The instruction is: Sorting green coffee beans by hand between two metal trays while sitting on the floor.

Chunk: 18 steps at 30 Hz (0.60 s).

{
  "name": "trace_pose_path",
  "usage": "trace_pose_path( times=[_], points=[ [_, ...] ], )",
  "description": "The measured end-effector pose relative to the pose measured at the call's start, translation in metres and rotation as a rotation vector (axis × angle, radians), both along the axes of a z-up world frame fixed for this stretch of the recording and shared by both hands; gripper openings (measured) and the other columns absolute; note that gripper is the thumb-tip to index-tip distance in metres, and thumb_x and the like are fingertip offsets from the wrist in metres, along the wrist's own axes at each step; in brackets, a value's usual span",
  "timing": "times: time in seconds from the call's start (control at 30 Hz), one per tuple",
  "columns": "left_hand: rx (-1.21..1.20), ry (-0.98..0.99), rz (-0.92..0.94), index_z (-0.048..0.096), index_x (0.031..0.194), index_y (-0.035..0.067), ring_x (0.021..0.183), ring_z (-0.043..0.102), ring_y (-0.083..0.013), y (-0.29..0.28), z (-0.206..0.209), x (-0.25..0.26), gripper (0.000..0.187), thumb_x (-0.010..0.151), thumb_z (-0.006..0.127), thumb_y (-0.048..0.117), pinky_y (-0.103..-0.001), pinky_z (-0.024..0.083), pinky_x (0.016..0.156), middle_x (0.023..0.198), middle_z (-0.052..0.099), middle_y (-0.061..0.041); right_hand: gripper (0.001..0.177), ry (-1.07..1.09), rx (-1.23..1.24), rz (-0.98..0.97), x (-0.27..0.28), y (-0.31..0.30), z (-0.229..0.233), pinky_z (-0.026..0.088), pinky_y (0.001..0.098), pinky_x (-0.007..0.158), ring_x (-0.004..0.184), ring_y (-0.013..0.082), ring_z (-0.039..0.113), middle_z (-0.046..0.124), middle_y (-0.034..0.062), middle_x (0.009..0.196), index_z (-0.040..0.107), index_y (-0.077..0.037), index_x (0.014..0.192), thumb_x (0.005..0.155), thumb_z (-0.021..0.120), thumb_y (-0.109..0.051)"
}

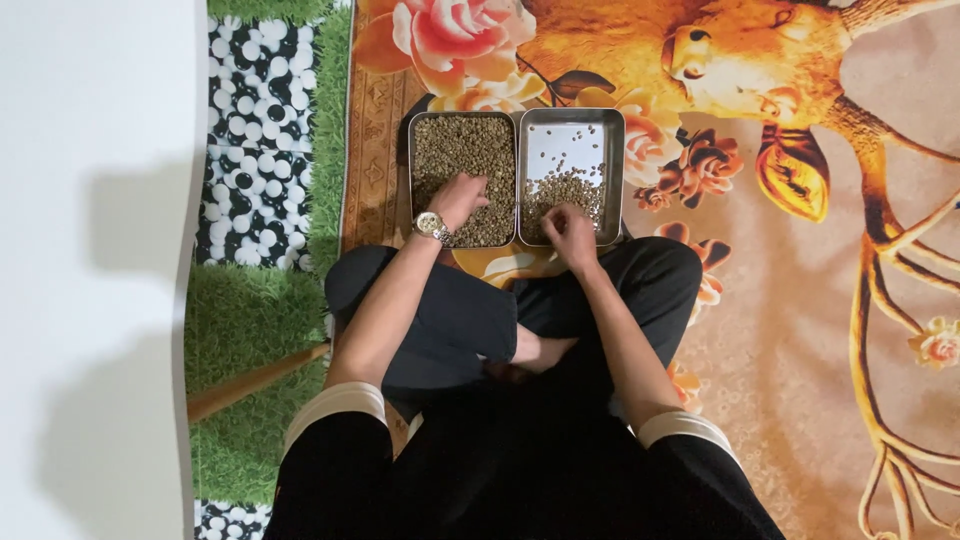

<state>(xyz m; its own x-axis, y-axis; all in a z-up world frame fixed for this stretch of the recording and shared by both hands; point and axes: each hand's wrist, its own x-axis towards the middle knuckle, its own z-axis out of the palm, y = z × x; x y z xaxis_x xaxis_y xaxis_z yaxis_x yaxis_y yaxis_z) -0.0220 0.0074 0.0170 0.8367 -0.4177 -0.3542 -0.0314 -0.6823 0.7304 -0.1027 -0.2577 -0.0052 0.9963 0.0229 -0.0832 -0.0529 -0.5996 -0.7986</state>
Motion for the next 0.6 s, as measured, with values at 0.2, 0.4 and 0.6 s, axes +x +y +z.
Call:
trace_pose_path(
  times=[0.2, 0.4, 0.6],
  points=[
    [-0.224, 0.059, 0.031, 0.067, 0.083, 0.003, 0.05, 0.061, -0.0106, -0.004, -0.005, 0.011, 0.017, 0.097, 0.069, 0.012, -0.022, 0.051, 0.047, 0.062, 0.067, -0.005, 0.025, -0.033, 0.082, 0.138, 0.025, 0.045, 0.021, 0.056, 0.0474, 0.081, 0.091, 0.0368, 0.071, 0.069, 0.0159, 0.091, 0.065, -0.003, 0.106, 0.088, 0.081, -0.01],
    [-0.408, -0.084, 0.204, 0.072, 0.087, 0.008, 0.063, 0.063, -0.0129, 0.007, 0.015, 0.002, 0.021, 0.101, 0.07, 0.023, -0.029, 0.051, 0.066, 0.065, 0.067, -0.004, 0.023, -0.255, 0.194, 0.188, 0.057, 0.084, 0.054, 0.054, 0.0468, 0.062, 0.07, 0.0364, 0.069, 0.067, 0.0175, 0.077, 0.065, -0.002, 0.1, 0.089, 0.081, -0.013],
    [-0.413, -0.111, 0.217, 0.076, 0.083, 0.005, 0.054, 0.056, -0.0071, 0.007, 0.035, -0.012, 0.024, 0.099, 0.067, 0.021, -0.021, 0.046, 0.053, 0.062, 0.066, 0.002, 0.009, -0.292, 0.169, 0.145, 0.037, 0.093, 0.108, 0.051, 0.0264, 0.059, 0.064, 0.0148, 0.059, 0.067, 0.0075, 0.08, 0.07, 0.001, 0.091, 0.085, 0.076, 0.004]
  ],
)
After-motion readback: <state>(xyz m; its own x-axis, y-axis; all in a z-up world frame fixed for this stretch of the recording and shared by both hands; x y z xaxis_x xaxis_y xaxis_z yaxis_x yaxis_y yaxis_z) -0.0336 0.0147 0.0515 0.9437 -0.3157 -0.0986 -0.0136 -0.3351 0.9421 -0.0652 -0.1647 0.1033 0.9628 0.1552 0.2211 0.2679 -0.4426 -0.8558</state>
